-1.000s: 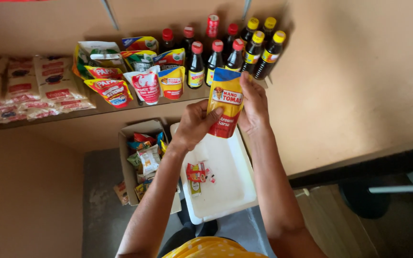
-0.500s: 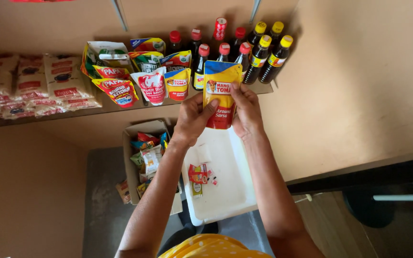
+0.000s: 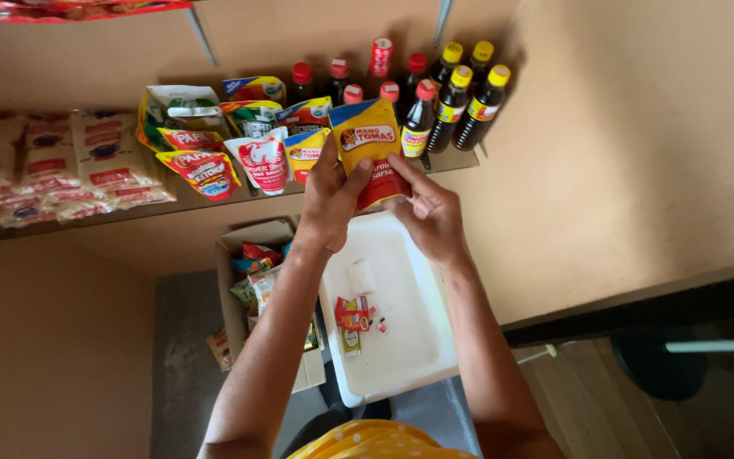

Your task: Organize and stock grocery items on shelves.

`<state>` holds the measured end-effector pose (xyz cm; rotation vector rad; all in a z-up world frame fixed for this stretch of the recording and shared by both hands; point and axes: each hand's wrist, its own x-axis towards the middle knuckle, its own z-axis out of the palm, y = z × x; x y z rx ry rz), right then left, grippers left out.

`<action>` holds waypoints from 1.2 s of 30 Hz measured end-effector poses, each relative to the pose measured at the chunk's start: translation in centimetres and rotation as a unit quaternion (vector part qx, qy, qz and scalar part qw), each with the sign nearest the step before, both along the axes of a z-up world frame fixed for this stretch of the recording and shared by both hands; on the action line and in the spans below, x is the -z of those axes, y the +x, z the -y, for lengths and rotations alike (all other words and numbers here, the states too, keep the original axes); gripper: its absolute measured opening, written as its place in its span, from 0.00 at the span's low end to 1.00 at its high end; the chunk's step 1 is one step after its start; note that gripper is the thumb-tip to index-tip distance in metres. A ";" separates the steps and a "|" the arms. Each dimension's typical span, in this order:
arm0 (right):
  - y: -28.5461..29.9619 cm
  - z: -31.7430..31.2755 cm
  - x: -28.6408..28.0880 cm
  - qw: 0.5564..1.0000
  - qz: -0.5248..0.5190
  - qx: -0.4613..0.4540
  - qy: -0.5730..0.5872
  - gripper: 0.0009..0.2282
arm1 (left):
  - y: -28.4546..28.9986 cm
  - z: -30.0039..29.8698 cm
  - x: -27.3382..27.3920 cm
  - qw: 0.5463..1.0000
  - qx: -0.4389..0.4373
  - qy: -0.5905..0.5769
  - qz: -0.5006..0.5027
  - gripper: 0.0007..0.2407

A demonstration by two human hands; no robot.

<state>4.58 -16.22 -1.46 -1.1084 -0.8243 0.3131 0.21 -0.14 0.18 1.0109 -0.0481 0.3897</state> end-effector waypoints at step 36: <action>-2.7 -0.1 0.2 0.884 0.240 0.391 -0.087 0.17 | -2.8 5.9 -0.3 0.906 -0.227 0.358 -0.016 0.22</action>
